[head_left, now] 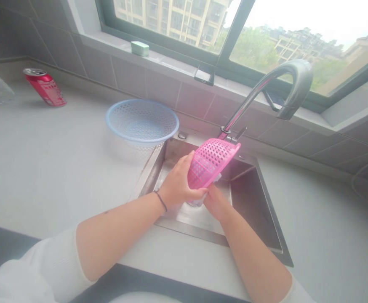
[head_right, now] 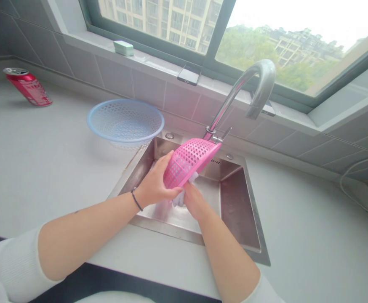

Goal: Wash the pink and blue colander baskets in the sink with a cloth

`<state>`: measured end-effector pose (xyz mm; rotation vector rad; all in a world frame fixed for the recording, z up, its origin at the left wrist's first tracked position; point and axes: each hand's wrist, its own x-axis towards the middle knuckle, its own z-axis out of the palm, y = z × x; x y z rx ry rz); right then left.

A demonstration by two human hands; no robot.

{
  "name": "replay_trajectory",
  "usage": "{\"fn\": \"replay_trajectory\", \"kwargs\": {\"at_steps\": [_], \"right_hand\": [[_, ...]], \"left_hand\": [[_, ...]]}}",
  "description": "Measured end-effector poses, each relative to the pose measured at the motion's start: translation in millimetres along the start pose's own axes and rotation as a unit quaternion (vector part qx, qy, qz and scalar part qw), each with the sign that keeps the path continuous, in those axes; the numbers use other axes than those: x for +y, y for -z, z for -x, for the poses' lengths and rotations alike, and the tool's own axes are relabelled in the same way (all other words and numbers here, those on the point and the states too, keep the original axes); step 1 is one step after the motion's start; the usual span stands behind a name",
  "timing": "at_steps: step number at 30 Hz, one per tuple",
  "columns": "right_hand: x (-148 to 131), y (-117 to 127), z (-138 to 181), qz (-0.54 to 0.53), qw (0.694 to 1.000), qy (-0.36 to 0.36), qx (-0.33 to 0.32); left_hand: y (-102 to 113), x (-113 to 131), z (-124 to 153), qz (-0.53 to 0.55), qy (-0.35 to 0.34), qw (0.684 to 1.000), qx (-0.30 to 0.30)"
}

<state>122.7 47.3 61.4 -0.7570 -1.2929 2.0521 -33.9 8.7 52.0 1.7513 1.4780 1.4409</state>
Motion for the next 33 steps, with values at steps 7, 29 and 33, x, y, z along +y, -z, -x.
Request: {"fn": "replay_trajectory", "kwargs": {"at_steps": [7,29,33], "right_hand": [[-9.4,9.0,1.2,-0.111,0.992,0.052,0.034],[-1.0,-4.2,-0.2,-0.02,1.0,-0.016,-0.003],[-9.7,4.5,0.9,-0.104,0.994,0.024,0.031]], "left_hand": [[-1.6,5.6,-1.7,-0.025,-0.065,0.996,-0.049],[1.9,4.1,-1.9,-0.018,-0.017,1.0,-0.004],[1.1,9.1,-2.9,-0.017,-0.027,0.999,-0.034]]}}
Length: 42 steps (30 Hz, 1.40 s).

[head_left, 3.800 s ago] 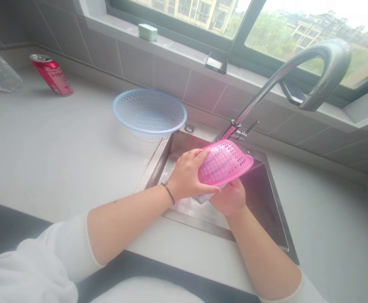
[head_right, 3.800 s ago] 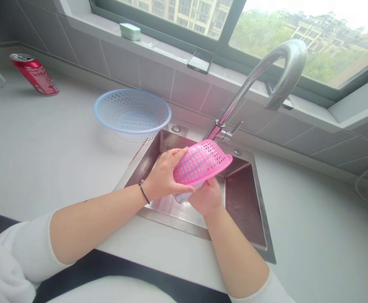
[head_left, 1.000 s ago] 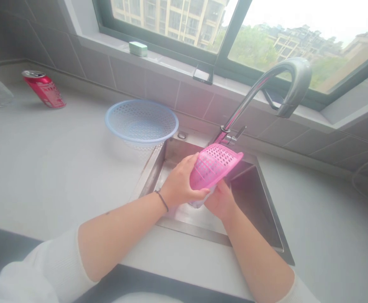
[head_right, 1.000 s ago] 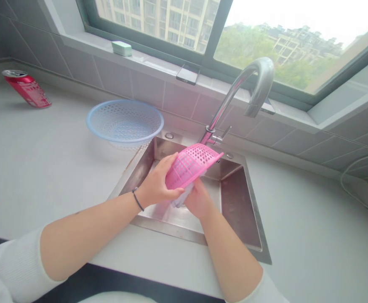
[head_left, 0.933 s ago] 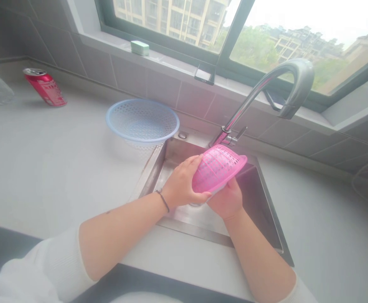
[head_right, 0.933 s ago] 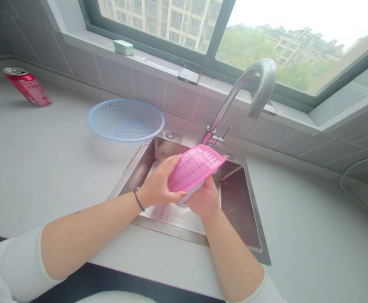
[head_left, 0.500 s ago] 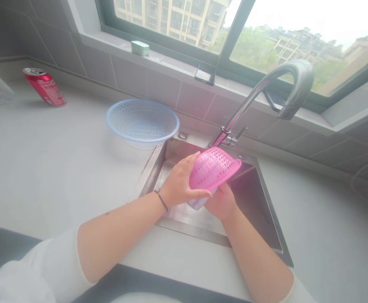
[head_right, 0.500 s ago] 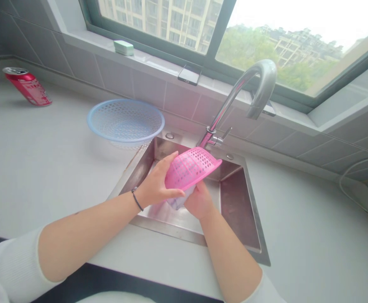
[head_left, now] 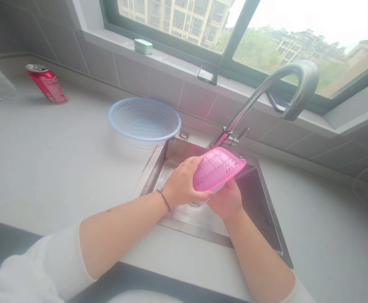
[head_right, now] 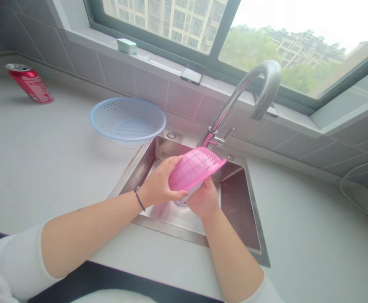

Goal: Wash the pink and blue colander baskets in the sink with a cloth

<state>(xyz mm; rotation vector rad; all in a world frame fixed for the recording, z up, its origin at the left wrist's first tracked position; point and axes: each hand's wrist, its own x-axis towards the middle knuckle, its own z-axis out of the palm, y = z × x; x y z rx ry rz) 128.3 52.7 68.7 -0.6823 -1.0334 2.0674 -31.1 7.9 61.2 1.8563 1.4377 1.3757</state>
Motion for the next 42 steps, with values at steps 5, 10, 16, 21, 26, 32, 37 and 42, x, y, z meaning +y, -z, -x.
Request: {"fn": "replay_trajectory", "kwargs": {"at_steps": [5,10,16,21,26,32,37,42], "right_hand": [[2.1,-3.8,1.5,0.038,0.999,0.021,0.013],[5.7,-8.4,1.2,0.09,0.996,-0.016,0.003],[-1.5,-4.4,0.5,0.042,0.996,0.056,0.058],[14.7,-9.7,-2.2,0.095,0.995,-0.014,0.02],[2.5,-3.1,-2.1,-0.017,0.999,0.002,0.031],[-4.9,-4.9,2.1,-0.031,0.998,0.028,0.047],[14.8,-18.2,1.3,0.052,0.998,0.012,0.013],[3.9,-9.1,-0.1,-0.004,1.0,0.016,0.022]], "left_hand": [[-4.2,-2.8,3.4,0.04,-0.002,0.999,0.016],[-1.0,-3.3,2.4,0.035,0.024,0.998,0.043],[-8.5,-3.3,3.9,0.044,-0.005,0.999,-0.001],[-6.2,-7.7,3.9,0.025,0.055,0.997,0.039],[-3.9,-9.7,-0.5,-0.005,0.029,0.999,-0.032],[-11.2,-16.5,1.9,0.01,0.008,0.996,-0.083],[-7.1,-12.1,3.5,0.035,0.056,0.998,-0.011],[-7.2,-4.4,1.8,0.004,0.05,0.999,-0.017]]}}
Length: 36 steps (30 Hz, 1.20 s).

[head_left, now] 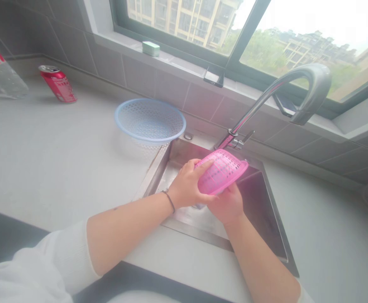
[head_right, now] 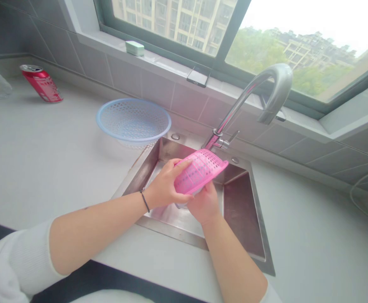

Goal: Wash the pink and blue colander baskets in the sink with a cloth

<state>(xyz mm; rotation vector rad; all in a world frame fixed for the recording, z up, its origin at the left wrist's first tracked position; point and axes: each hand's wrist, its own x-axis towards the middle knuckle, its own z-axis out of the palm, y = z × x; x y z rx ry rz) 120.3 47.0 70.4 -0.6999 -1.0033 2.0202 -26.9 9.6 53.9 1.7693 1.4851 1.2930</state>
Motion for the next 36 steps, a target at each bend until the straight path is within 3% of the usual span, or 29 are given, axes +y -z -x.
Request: {"fn": "replay_trajectory", "kwargs": {"at_steps": [4,9,16,22,28,33,36], "right_hand": [[-3.5,-0.1,0.7,-0.012,0.999,0.023,0.038],[12.0,-10.6,1.0,0.069,0.998,-0.006,-0.014],[-6.9,-0.1,-1.1,-0.019,1.0,0.012,0.018],[8.8,-4.7,1.9,0.035,0.998,-0.038,-0.029],[-3.2,3.3,4.5,-0.027,0.999,0.039,0.009],[10.1,-1.2,2.6,0.036,0.999,-0.03,-0.022],[10.0,0.2,-0.5,0.003,0.998,-0.043,-0.037]], "left_hand": [[-4.5,2.0,1.4,0.034,-0.017,0.999,-0.003],[-1.3,0.2,2.1,0.069,0.053,0.993,0.077],[-4.8,-0.7,1.8,0.059,-0.006,0.998,0.002],[-0.8,-4.4,1.2,0.052,0.039,0.995,0.07],[-2.3,-0.9,1.9,0.053,-0.015,0.998,0.019],[-0.3,-0.8,2.2,0.043,0.032,0.997,0.059],[3.5,-4.2,-0.4,0.038,0.03,0.998,0.046]]}}
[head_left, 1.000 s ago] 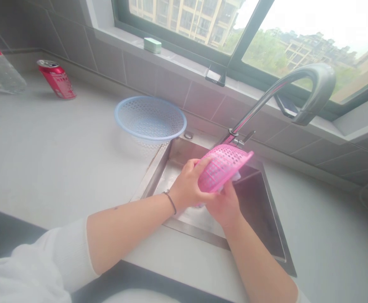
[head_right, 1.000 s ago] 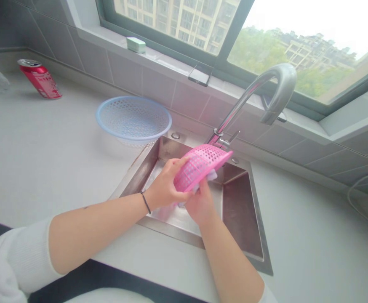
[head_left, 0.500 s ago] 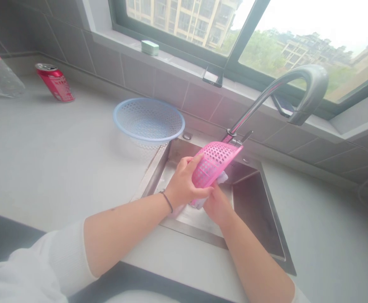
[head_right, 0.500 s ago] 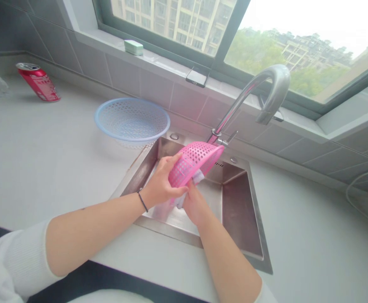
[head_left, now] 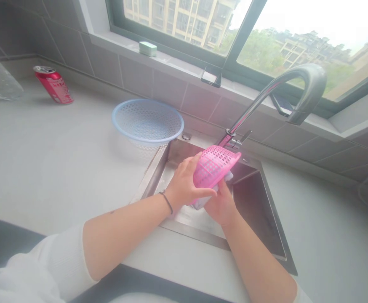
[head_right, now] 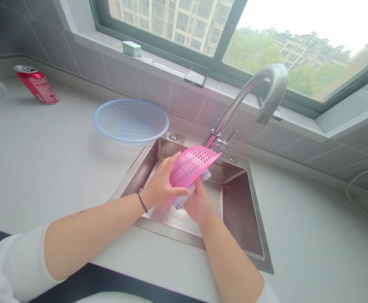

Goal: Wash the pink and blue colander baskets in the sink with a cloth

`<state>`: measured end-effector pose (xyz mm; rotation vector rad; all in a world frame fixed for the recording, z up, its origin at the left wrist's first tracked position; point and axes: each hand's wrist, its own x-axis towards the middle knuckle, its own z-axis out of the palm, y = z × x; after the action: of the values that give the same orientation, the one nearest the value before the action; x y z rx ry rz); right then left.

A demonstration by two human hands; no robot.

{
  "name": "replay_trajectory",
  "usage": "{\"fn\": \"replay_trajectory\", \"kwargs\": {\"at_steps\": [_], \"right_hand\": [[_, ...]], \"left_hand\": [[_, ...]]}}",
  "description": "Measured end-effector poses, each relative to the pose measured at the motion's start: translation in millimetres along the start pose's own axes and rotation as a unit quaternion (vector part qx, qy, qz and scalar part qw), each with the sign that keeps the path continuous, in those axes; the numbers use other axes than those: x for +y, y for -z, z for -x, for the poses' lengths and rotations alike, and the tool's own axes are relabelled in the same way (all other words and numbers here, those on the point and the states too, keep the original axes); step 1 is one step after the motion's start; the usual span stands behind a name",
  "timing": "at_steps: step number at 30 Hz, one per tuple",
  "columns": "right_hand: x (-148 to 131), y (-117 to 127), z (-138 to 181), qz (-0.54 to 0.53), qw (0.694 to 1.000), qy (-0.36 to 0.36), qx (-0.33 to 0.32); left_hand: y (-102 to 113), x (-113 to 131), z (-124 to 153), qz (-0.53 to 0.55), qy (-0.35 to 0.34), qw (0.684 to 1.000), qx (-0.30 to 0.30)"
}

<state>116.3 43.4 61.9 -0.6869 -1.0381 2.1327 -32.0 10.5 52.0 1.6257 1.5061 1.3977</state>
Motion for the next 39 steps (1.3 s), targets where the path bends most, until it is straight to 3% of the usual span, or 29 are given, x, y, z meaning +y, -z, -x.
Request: {"fn": "replay_trajectory", "kwargs": {"at_steps": [7,14,20,26,33,39], "right_hand": [[-22.9,8.4,3.6,-0.056,0.995,0.061,0.062],[3.5,0.0,-3.7,0.053,0.998,0.021,0.001],[-14.1,6.4,0.6,-0.017,0.996,0.081,0.045],[-1.6,-5.6,0.0,0.079,0.995,0.055,0.013],[-21.8,0.3,4.3,-0.022,0.994,0.09,0.051],[0.9,-4.6,0.6,0.06,0.997,0.041,0.018]], "left_hand": [[-5.5,-6.2,0.2,-0.003,-0.06,0.995,-0.081],[2.4,2.0,-1.7,-0.03,-0.024,0.999,-0.009],[-3.0,5.8,0.1,-0.023,-0.048,0.997,-0.058],[0.2,4.2,0.9,-0.024,-0.029,0.999,-0.01],[-3.2,5.8,-0.5,-0.03,-0.078,0.994,-0.067],[-1.3,5.4,2.5,-0.019,-0.002,1.0,-0.011]]}}
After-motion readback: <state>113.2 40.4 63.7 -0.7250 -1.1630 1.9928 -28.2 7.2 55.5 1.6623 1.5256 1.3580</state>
